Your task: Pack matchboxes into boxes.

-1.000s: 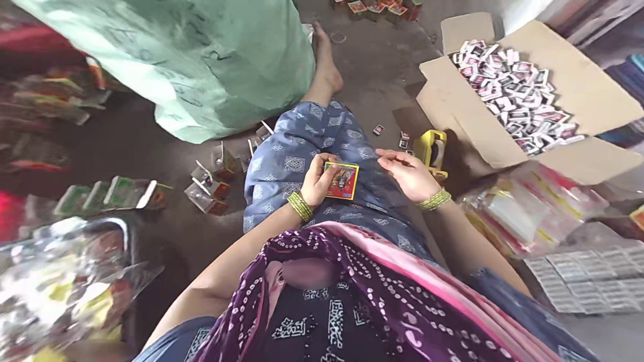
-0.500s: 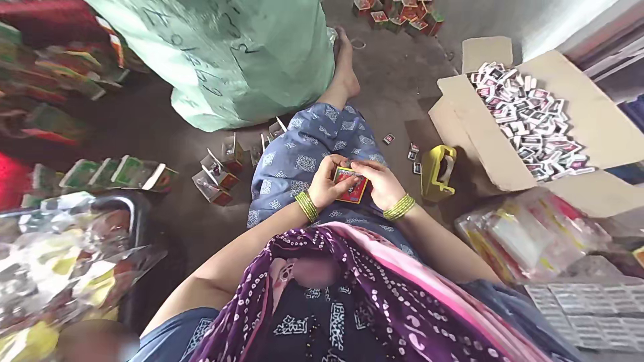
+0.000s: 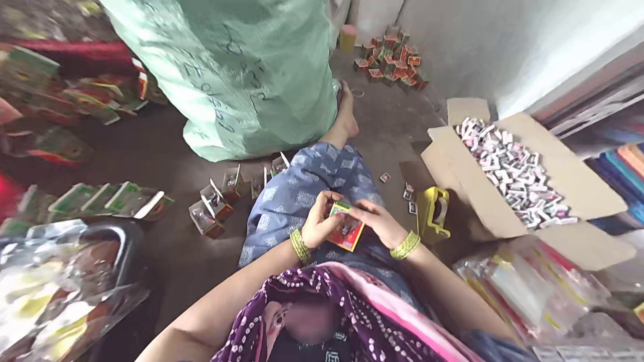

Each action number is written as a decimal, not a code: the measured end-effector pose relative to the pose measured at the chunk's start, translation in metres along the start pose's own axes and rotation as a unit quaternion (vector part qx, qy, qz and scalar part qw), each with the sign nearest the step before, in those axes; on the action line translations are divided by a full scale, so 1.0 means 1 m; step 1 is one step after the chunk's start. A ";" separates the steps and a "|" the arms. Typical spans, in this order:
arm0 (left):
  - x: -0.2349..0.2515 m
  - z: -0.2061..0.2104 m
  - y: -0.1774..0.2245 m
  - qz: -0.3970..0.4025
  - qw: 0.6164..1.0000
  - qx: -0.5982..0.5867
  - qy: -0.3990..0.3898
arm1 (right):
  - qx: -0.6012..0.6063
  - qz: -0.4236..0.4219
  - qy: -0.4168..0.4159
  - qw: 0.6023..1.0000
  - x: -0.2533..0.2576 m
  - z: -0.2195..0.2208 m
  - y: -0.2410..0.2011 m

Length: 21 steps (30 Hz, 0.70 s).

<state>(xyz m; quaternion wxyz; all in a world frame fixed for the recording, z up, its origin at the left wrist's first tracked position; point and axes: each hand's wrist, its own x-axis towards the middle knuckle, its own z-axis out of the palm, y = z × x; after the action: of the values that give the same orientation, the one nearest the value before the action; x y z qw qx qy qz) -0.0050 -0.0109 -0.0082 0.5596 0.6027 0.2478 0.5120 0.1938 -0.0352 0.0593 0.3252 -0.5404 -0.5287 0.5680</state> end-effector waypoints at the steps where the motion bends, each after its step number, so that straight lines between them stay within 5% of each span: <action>1: 0.000 -0.001 0.000 -0.022 1.000 -0.018 0.003 | -0.019 -0.014 -0.014 1.000 -0.001 -0.004 0.001; 7: 0.001 0.004 0.001 -0.068 0.996 -0.050 -0.009 | -0.185 -0.062 -0.076 0.978 -0.003 -0.037 -0.009; 11: 0.004 0.001 -0.002 -0.076 0.996 -0.025 0.034 | -0.175 -0.083 0.134 0.972 -0.007 -0.075 -0.020; 15: 0.007 -0.001 0.001 -0.115 0.991 -0.021 0.063 | -0.318 -0.003 0.328 0.890 -0.003 -0.126 -0.007; 17: 0.008 -0.001 0.001 -0.119 0.991 -0.015 0.055 | -0.406 0.094 0.291 0.862 -0.001 -0.143 0.007; 21: 0.008 -0.002 -0.001 -0.122 0.992 0.005 0.037 | -0.460 0.343 0.089 0.814 0.018 -0.156 0.050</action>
<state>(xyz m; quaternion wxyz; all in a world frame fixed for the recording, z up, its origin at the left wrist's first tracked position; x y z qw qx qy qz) -0.0039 -0.0026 -0.0069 0.6056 0.5513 0.3427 0.4603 0.3495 0.0091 0.0295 -0.1315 -0.8215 -0.4774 0.2829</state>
